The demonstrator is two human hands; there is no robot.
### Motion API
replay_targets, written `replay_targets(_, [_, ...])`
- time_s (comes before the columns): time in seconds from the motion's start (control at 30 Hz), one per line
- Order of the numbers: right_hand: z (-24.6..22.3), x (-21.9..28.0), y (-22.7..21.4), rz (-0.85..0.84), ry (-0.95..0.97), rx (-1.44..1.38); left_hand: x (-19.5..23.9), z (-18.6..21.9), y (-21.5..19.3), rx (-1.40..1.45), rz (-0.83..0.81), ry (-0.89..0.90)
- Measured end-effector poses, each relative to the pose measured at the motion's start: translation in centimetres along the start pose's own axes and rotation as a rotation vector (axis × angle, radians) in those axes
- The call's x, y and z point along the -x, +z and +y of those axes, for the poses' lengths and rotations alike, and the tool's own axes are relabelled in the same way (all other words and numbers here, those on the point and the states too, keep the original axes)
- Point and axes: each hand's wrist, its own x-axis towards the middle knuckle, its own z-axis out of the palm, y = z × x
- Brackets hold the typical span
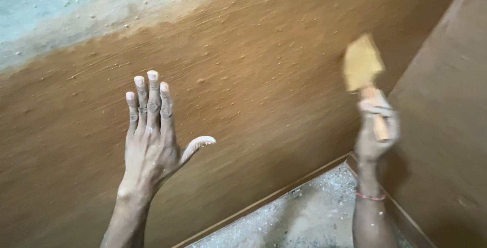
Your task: The person uses a paintbrush to apply brown paint to a wall. The left hand rests against the wall for support while the right hand moves the brush in horizontal strokes across the surface.
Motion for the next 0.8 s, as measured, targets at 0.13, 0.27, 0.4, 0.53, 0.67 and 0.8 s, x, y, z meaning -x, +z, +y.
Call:
replay_targets(0.13, [-5.8,3.6,4.2,-0.303,0.016,-0.119,-0.5,0.1,-0.2,-0.014,0.039,0.023])
replay_targets(0.27, [-12.1,6.9,6.4,-0.564,0.018,-0.513,0.2,-0.1,-1.4,-0.049,0.077,0.040])
replay_targets(0.4, [-14.9,7.3,8.7,-0.660,0.044,-0.680,0.9,-0.5,-2.4,-0.108,0.133,0.080])
replay_targets(0.53, [-12.7,5.2,10.1,-0.584,0.068,-0.723,1.3,-1.0,-3.3,-0.093,0.112,0.043])
replay_targets(0.67, [-7.3,1.7,6.3,-0.266,0.013,-0.320,2.0,-1.5,-3.8,-0.105,0.092,0.006])
replay_targets(0.8, [-2.3,-2.9,0.4,0.025,-0.054,-0.062,2.9,-2.1,-4.0,-0.122,0.076,-0.027])
